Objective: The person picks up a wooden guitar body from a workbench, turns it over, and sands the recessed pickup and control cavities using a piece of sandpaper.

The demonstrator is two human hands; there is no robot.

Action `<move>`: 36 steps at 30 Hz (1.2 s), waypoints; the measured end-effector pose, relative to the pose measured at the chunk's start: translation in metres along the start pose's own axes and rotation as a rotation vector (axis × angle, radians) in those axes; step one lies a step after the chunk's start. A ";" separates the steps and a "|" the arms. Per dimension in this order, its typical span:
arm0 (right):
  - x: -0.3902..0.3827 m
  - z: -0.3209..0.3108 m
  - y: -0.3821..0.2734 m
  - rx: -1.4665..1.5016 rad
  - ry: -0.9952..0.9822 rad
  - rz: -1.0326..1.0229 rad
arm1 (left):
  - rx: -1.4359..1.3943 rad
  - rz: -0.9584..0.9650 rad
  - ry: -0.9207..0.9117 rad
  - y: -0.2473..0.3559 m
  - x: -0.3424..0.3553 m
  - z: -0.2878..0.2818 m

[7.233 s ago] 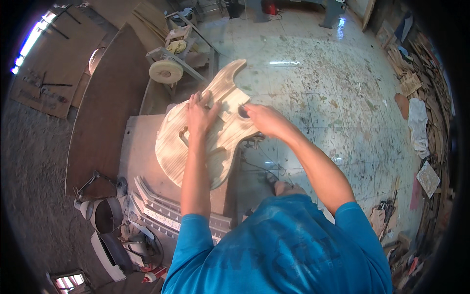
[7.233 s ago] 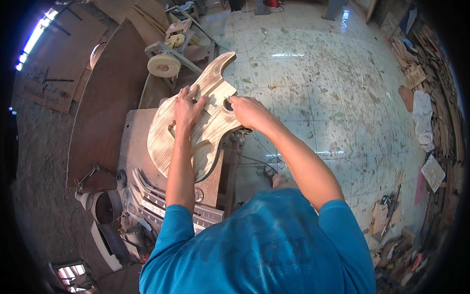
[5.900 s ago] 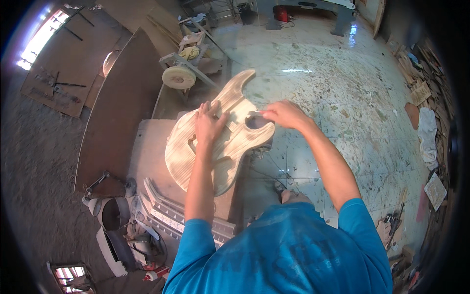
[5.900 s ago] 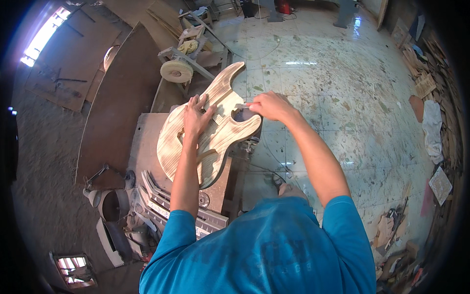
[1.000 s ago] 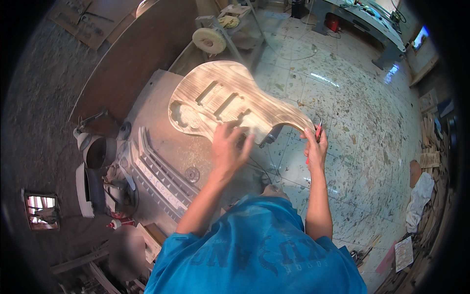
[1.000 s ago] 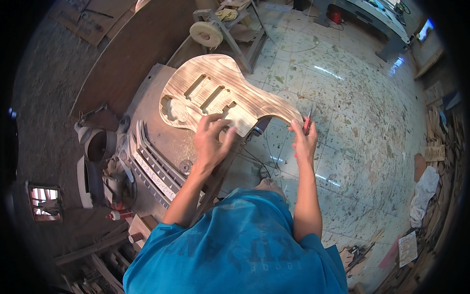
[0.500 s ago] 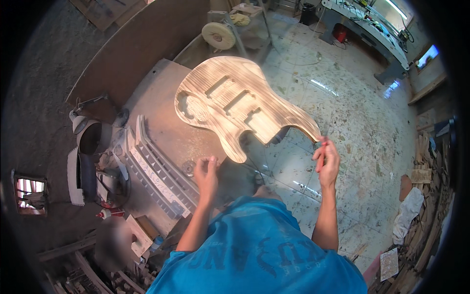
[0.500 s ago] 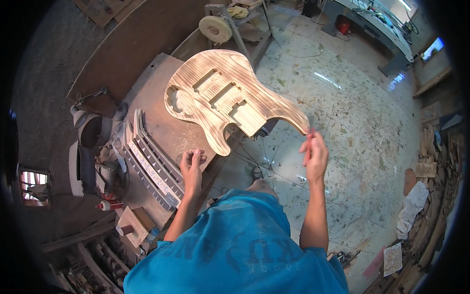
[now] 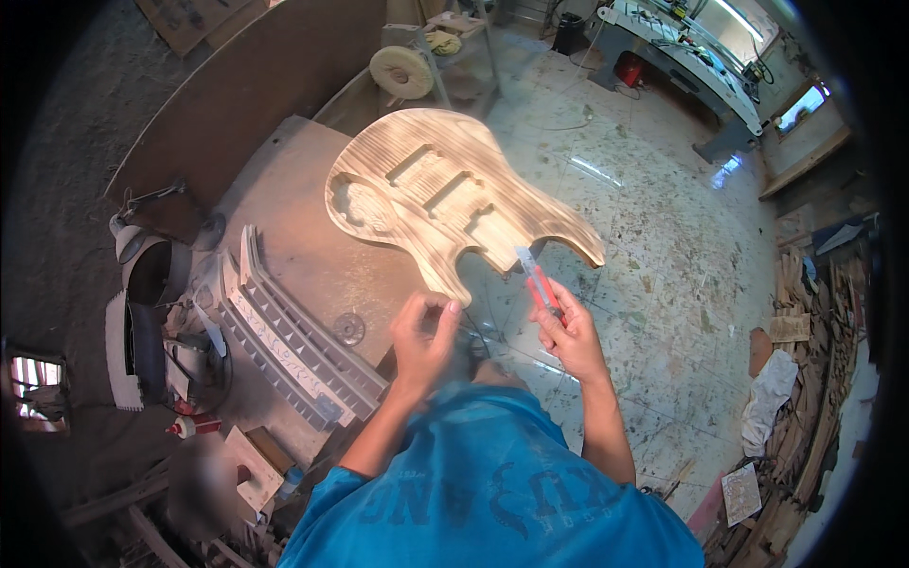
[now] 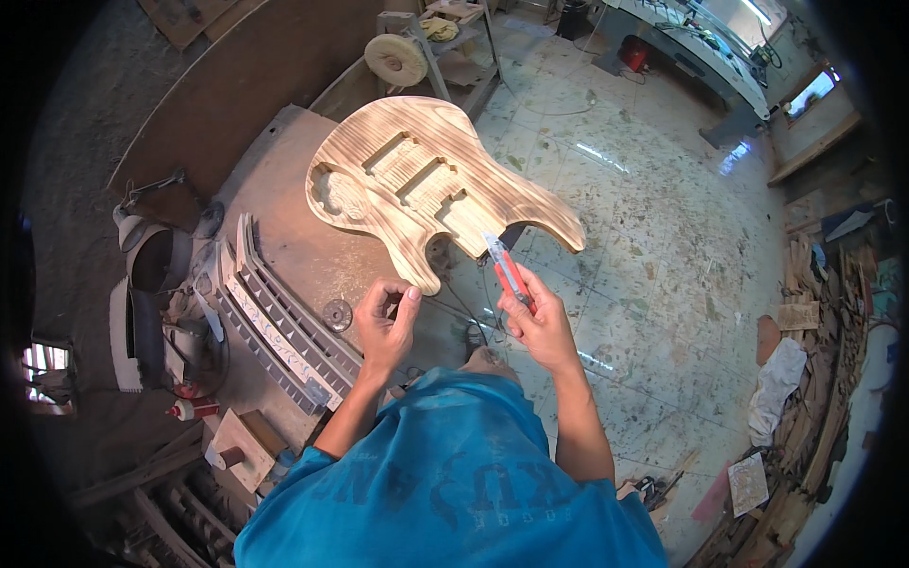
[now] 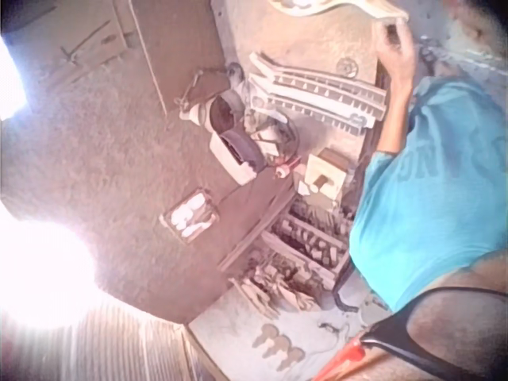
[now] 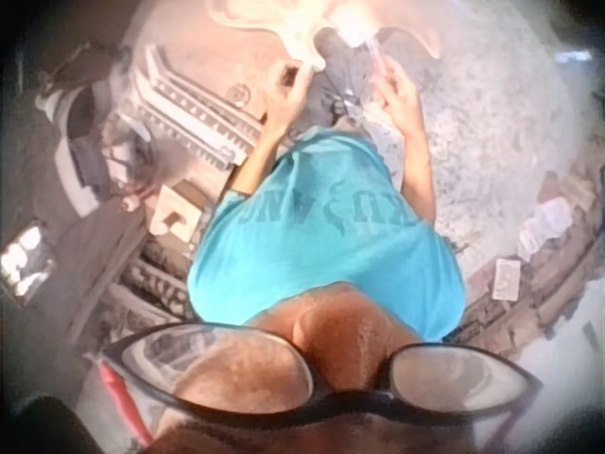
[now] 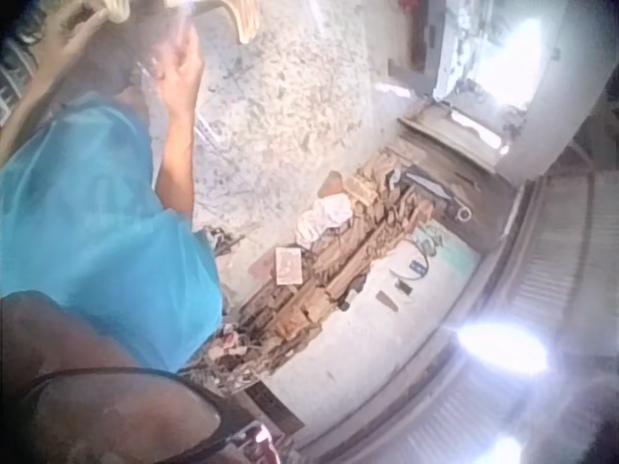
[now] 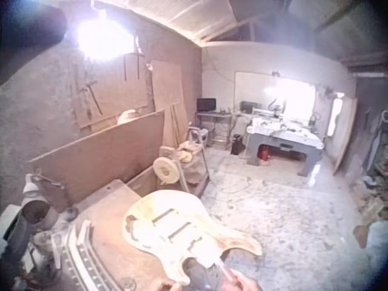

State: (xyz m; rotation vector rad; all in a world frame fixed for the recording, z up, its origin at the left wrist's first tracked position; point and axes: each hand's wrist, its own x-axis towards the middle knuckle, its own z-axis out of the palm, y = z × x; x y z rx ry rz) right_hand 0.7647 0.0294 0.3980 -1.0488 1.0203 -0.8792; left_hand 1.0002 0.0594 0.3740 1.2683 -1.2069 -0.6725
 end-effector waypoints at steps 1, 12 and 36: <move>0.000 -0.001 0.007 -0.099 0.052 -0.027 | -0.004 -0.008 0.007 0.000 0.001 0.002; 0.020 -0.008 0.019 -1.151 0.351 -0.400 | 0.186 0.156 -0.031 -0.003 0.086 0.001; 0.042 -0.012 0.003 -1.578 0.265 -0.384 | 0.714 0.526 -0.632 -0.071 0.215 0.102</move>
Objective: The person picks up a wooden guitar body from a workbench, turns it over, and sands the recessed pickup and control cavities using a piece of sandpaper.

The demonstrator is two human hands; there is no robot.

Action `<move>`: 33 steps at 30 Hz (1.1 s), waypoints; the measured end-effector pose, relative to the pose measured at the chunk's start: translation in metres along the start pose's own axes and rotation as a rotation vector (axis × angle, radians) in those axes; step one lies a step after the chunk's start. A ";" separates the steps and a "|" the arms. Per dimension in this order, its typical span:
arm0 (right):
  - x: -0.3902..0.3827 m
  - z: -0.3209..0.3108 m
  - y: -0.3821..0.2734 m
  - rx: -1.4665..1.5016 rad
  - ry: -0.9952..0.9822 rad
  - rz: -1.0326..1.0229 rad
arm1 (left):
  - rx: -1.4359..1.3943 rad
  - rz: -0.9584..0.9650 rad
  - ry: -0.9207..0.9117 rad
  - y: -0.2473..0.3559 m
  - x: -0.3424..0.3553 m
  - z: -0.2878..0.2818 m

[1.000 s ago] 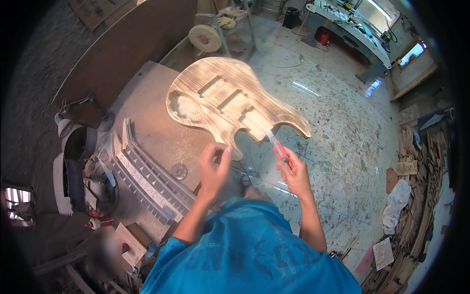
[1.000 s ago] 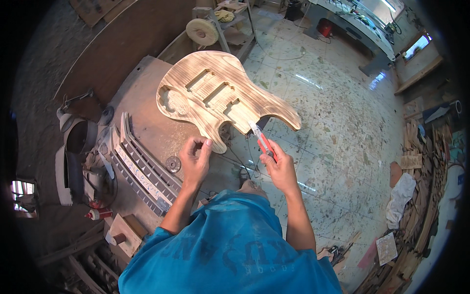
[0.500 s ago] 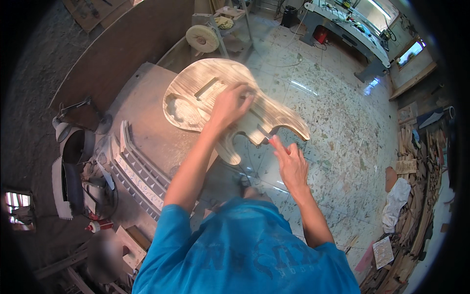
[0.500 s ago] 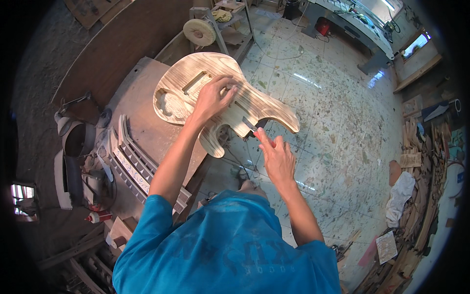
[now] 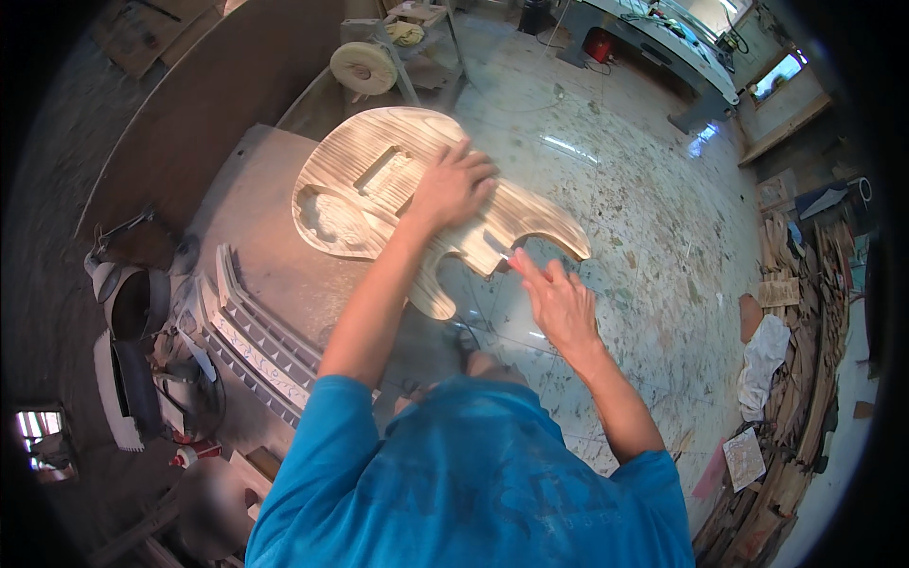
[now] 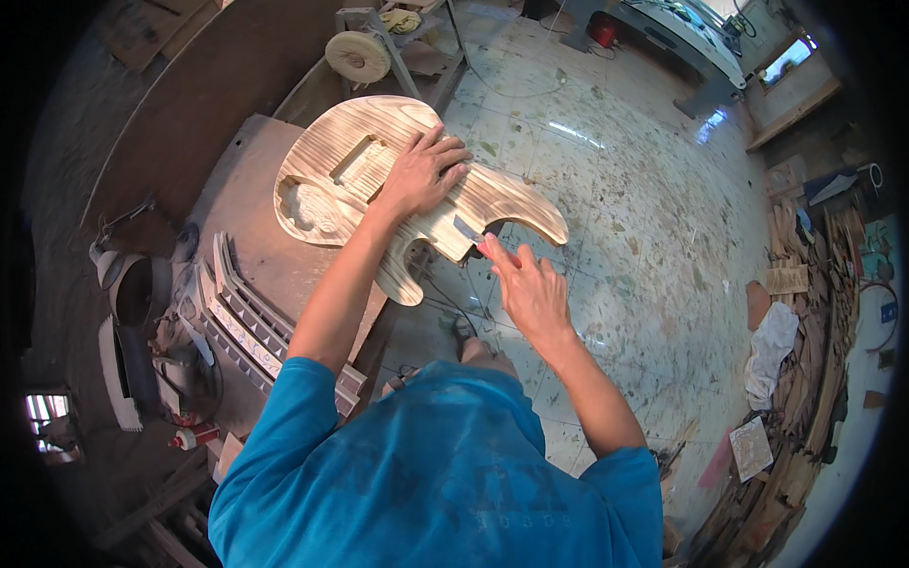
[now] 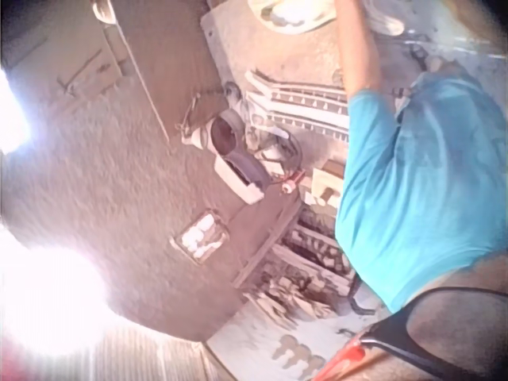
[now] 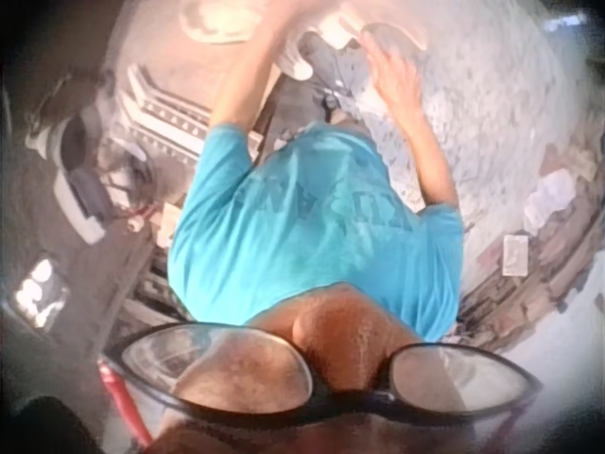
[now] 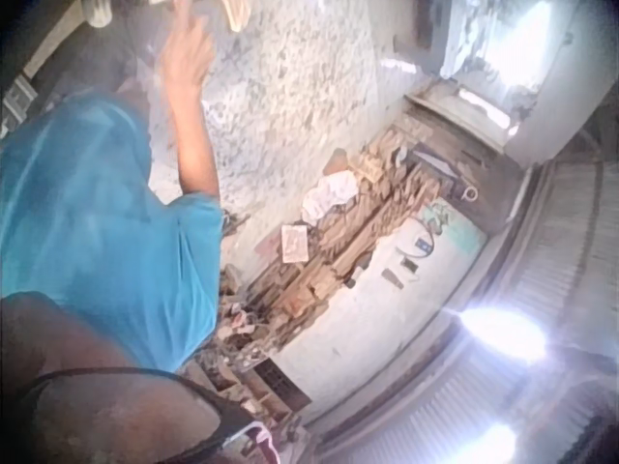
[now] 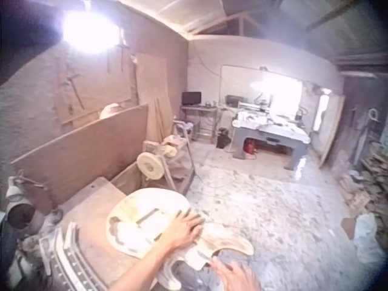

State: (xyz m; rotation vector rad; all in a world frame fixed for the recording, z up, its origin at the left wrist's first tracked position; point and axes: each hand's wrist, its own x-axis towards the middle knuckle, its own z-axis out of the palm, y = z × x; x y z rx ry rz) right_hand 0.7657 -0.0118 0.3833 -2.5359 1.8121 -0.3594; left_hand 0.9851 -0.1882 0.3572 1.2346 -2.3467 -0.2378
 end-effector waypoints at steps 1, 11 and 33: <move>0.005 -0.002 0.003 -0.012 0.004 -0.006 | -0.001 0.003 0.002 0.000 -0.001 0.000; -0.013 0.007 -0.001 0.054 0.047 -0.045 | 0.021 0.008 0.010 -0.001 0.001 -0.001; -0.023 0.008 -0.002 0.374 0.103 0.116 | -0.404 -0.271 0.367 -0.012 -0.069 -0.083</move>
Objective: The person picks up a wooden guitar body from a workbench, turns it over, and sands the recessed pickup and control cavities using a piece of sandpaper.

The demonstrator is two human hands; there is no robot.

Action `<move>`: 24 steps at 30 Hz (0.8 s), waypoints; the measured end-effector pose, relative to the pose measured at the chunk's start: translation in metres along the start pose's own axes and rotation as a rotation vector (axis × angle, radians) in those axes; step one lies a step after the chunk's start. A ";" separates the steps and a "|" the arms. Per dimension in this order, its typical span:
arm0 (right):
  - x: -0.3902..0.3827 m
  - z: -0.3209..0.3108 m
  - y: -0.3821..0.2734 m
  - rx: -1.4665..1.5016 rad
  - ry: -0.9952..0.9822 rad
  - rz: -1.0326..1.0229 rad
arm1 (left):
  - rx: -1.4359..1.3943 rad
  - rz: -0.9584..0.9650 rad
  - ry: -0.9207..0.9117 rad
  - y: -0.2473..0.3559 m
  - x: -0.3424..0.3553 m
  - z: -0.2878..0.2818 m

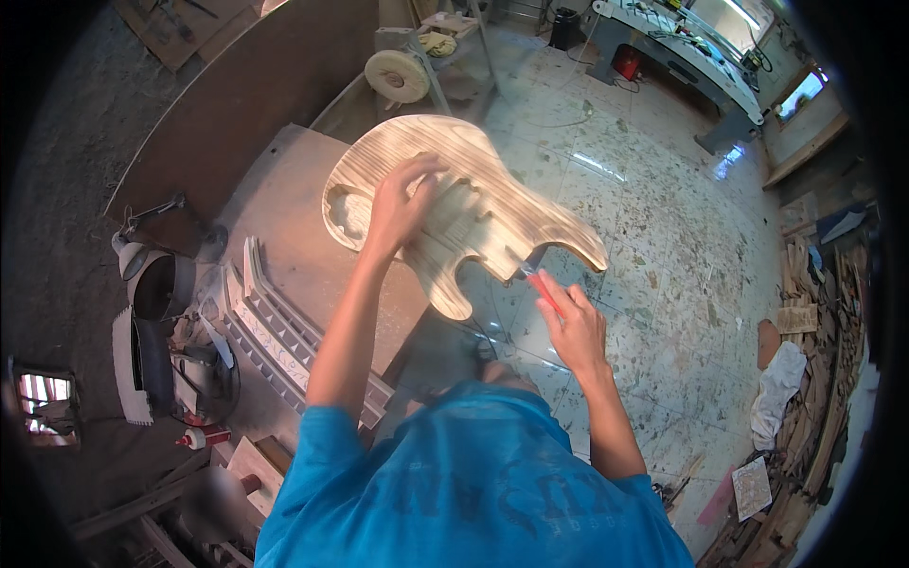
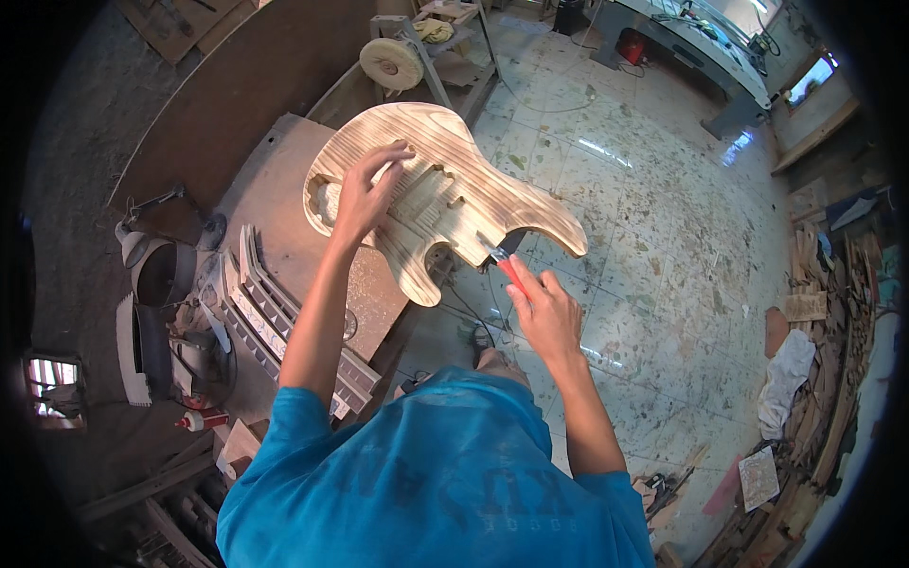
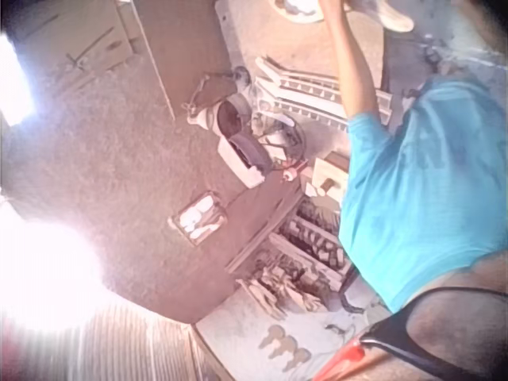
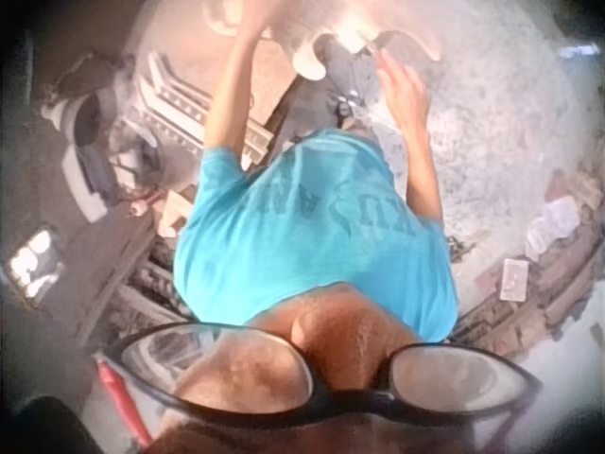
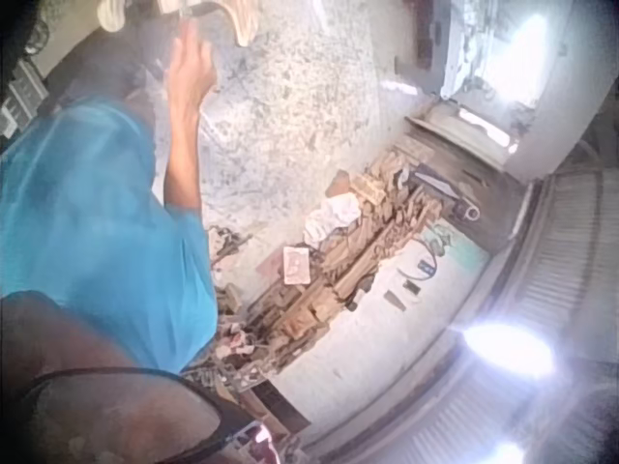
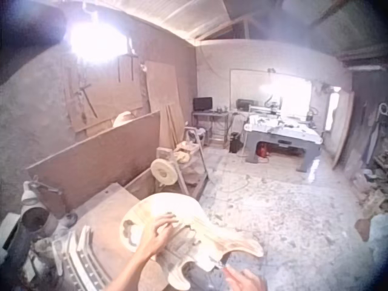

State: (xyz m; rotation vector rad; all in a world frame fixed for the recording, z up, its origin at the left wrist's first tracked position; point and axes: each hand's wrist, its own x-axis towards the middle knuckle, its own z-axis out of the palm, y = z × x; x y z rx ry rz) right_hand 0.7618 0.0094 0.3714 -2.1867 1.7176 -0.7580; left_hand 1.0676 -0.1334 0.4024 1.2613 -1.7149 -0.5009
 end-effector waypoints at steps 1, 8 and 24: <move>0.002 -0.001 -0.002 -0.020 -0.025 -0.018 | -0.010 -0.039 0.005 0.002 -0.013 -0.003; 0.010 -0.017 -0.001 -0.019 -0.011 0.079 | 0.255 0.003 -0.104 0.032 -0.082 0.010; -0.009 -0.012 -0.003 0.796 -0.128 0.499 | 0.090 -0.034 0.101 0.057 -0.128 0.035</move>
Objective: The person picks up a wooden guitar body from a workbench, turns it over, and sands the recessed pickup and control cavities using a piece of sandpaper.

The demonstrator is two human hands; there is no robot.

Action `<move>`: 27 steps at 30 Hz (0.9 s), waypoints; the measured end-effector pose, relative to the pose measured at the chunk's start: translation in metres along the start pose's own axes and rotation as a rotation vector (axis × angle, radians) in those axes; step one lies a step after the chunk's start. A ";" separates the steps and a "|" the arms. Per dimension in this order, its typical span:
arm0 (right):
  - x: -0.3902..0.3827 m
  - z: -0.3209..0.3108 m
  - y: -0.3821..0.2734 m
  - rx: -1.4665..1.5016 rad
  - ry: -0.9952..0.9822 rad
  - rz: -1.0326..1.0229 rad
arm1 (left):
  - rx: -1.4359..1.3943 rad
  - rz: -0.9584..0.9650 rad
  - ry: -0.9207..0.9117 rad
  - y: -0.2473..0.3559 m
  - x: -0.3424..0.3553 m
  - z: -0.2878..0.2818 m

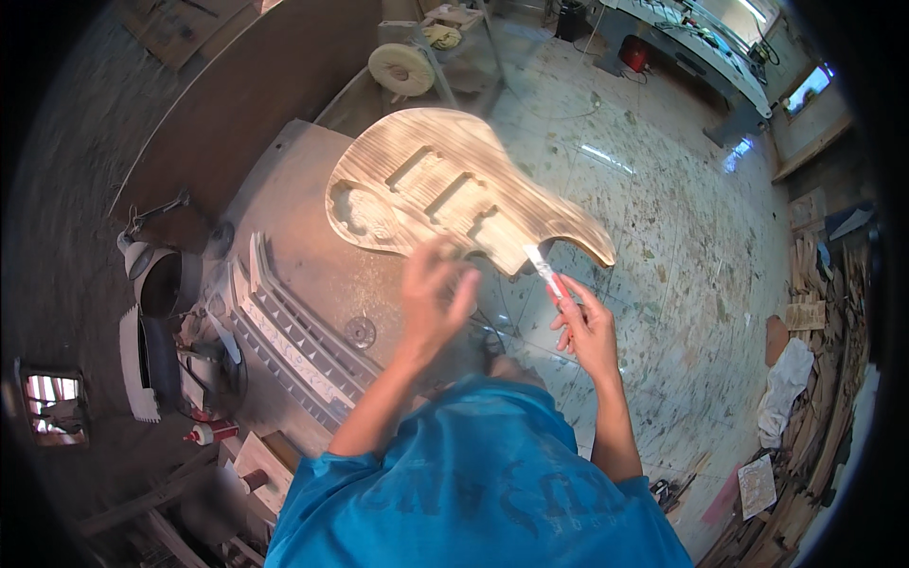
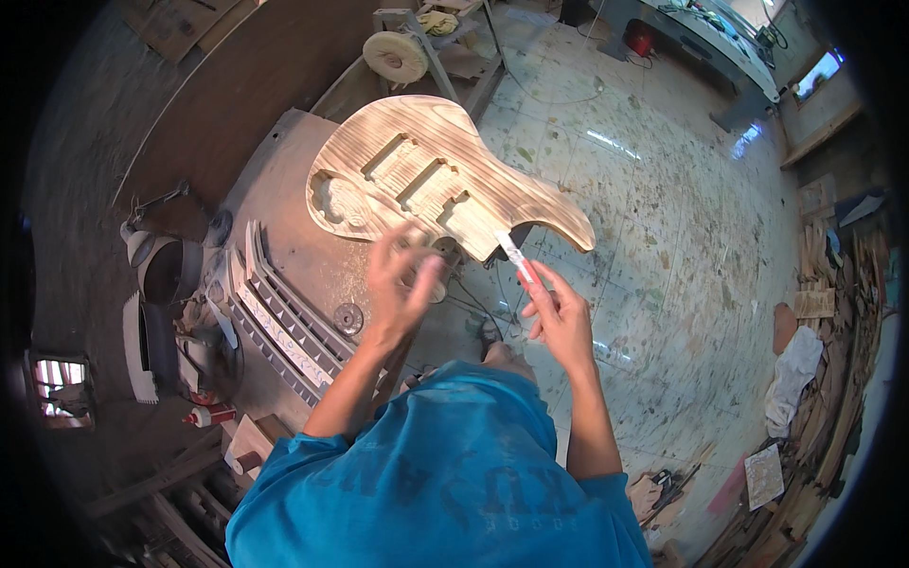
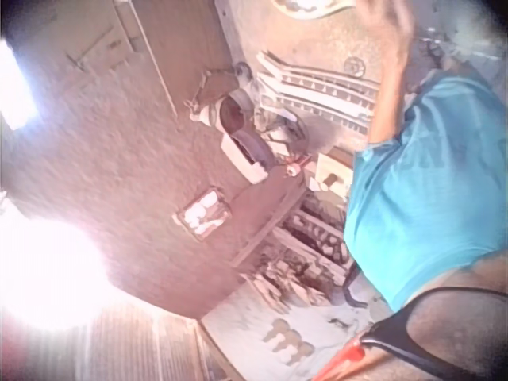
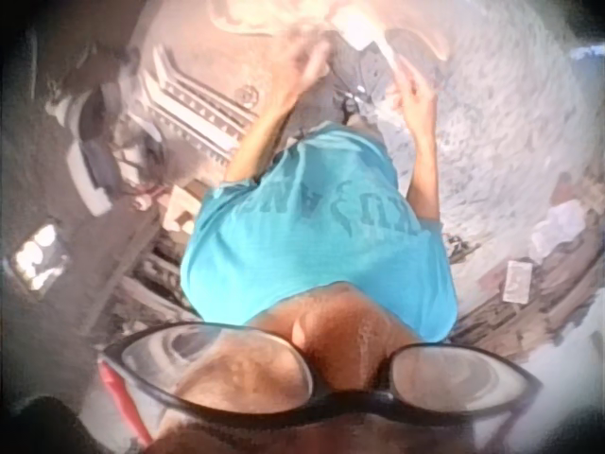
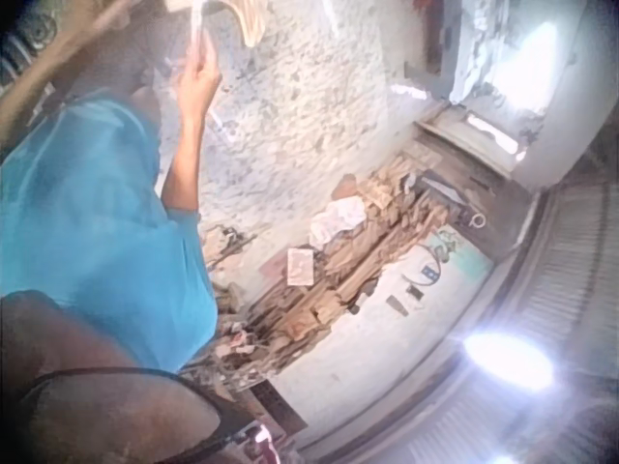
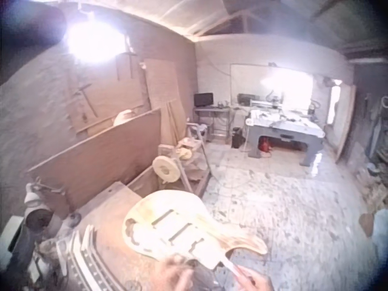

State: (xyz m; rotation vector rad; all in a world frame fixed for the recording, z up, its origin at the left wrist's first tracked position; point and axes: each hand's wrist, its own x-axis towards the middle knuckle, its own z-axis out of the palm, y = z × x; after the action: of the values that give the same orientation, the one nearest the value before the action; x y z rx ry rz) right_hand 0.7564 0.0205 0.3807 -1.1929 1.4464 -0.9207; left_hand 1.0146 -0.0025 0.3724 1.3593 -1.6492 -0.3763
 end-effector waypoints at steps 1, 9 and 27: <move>0.004 0.003 -0.004 0.001 -0.026 0.032 | 0.021 -0.075 0.112 -0.005 -0.002 -0.003; 0.033 0.008 -0.005 -0.135 -0.166 -0.066 | -0.686 -0.816 0.376 -0.020 -0.018 0.027; 0.030 0.007 -0.016 -0.350 -0.180 -0.079 | -0.701 -0.824 0.163 -0.049 -0.029 0.053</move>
State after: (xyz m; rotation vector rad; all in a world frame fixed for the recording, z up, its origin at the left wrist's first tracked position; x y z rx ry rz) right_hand 0.7666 -0.0125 0.3881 -1.5580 1.4588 -0.6070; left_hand 1.0009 -0.0096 0.2961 1.3878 -0.6313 -1.1597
